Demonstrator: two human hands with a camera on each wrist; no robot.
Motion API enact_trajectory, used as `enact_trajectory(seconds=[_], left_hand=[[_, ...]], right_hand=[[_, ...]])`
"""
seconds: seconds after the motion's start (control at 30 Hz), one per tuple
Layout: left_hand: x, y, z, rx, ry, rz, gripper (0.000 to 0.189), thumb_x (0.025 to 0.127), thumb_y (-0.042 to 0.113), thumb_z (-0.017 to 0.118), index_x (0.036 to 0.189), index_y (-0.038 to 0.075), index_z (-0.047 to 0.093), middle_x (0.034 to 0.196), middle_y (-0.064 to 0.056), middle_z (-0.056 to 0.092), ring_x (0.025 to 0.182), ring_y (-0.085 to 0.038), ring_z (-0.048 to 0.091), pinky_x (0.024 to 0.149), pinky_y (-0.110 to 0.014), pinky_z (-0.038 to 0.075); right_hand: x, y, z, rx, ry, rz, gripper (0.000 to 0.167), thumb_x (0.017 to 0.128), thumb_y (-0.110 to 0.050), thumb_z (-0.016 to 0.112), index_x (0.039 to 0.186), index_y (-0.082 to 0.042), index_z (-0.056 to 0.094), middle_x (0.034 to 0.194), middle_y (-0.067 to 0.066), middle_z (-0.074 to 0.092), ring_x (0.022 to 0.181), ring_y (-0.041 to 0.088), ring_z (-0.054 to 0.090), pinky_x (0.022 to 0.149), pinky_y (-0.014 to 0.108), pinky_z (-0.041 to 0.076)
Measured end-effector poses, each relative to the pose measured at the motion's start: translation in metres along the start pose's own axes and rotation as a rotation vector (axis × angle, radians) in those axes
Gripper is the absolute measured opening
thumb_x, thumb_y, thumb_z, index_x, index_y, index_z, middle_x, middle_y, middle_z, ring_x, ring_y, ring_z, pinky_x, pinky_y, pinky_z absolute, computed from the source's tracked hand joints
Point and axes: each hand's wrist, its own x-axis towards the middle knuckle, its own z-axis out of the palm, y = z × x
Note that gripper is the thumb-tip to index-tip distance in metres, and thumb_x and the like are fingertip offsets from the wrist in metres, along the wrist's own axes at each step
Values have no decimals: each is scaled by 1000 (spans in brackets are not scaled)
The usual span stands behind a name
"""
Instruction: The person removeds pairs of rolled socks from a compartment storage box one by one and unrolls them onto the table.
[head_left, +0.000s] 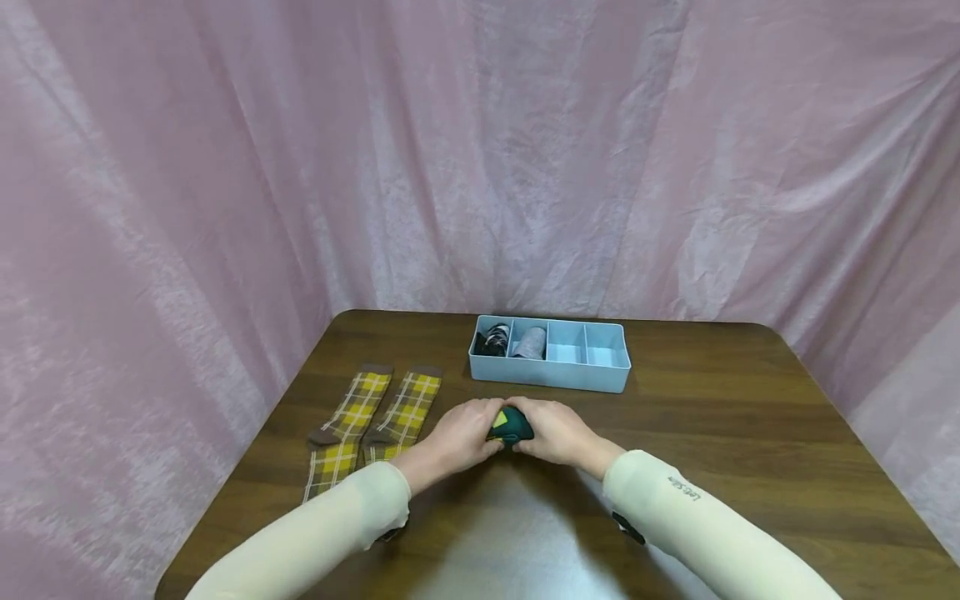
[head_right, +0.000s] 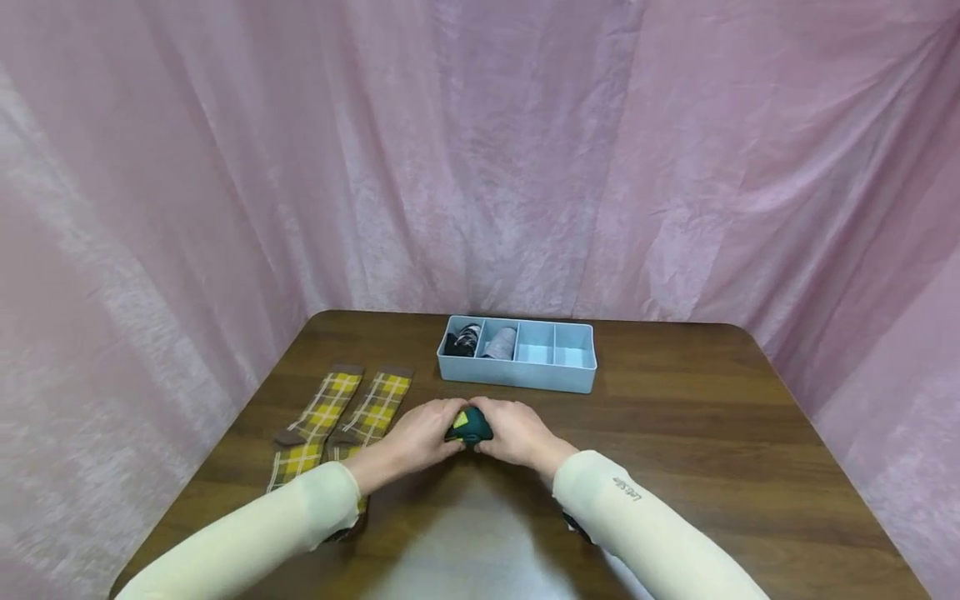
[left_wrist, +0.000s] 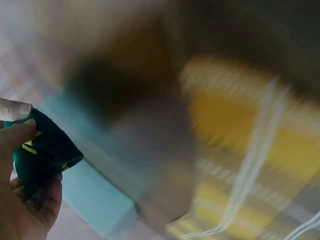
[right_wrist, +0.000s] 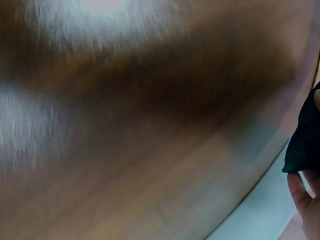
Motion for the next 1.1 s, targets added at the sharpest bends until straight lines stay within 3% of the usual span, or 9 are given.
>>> enact_trajectory(seconds=[0.17, 0.3, 0.47, 0.6, 0.73, 0.9, 1.0, 1.1], left_hand=[[-13, -3, 7, -88, -52, -45, 41, 80, 26, 85, 107, 9, 59, 94, -2, 63, 78, -12, 57, 69, -28, 50], [-17, -5, 12, -99, -64, -15, 35, 82, 28, 83, 102, 13, 58, 92, 3, 61, 76, -9, 56, 68, -26, 49], [-21, -8, 12, -4, -3, 72, 36, 82, 32, 83, 107, 15, 63, 102, 2, 60, 91, -13, 57, 78, -31, 51], [-23, -9, 11, 43, 25, 139, 33, 83, 30, 82, 107, 14, 65, 102, 2, 59, 94, -14, 56, 83, -31, 51], [-24, -10, 10, 64, 8, 172, 29, 83, 28, 82, 103, 15, 65, 97, 3, 58, 89, -12, 55, 79, -29, 51], [-29, -12, 11, 161, -33, 250, 29, 82, 27, 83, 102, 16, 64, 97, 3, 61, 88, -13, 58, 76, -30, 52], [-34, -13, 12, 208, -53, 297, 30, 83, 27, 82, 106, 16, 65, 100, 2, 65, 90, -15, 62, 78, -32, 53], [-39, -14, 12, 197, -84, 321, 30, 85, 26, 81, 108, 15, 66, 102, 1, 68, 93, -15, 64, 80, -32, 53]], right_hand=[[-6, -1, 13, 55, -19, 33, 62, 77, -28, 87, 128, -8, 59, 112, 6, 68, 93, 20, 64, 83, 40, 52], [-11, -1, 20, 29, -5, -2, 50, 78, -28, 86, 118, -6, 66, 107, 5, 69, 90, 19, 64, 79, 39, 52], [-13, 0, 21, -19, 1, -44, 48, 79, -31, 85, 119, -8, 68, 103, 2, 68, 88, 16, 63, 78, 36, 51], [-14, 2, 18, -25, -48, -56, 56, 83, -36, 81, 127, -6, 64, 112, 4, 66, 95, 17, 63, 84, 38, 51], [-16, 3, 12, 4, -128, -61, 58, 91, -33, 66, 139, -2, 56, 129, 9, 61, 109, 21, 60, 92, 41, 48], [-18, 3, 7, 94, -183, -48, 51, 97, -21, 44, 144, -3, 51, 140, 11, 55, 126, 26, 53, 103, 45, 42], [-18, 2, 7, 76, -176, -64, 45, 103, -21, 45, 143, -2, 52, 138, 12, 57, 125, 28, 55, 103, 46, 43], [-17, 3, 10, 32, -155, -87, 43, 103, -23, 52, 140, -1, 54, 132, 14, 61, 120, 28, 59, 100, 46, 46]])
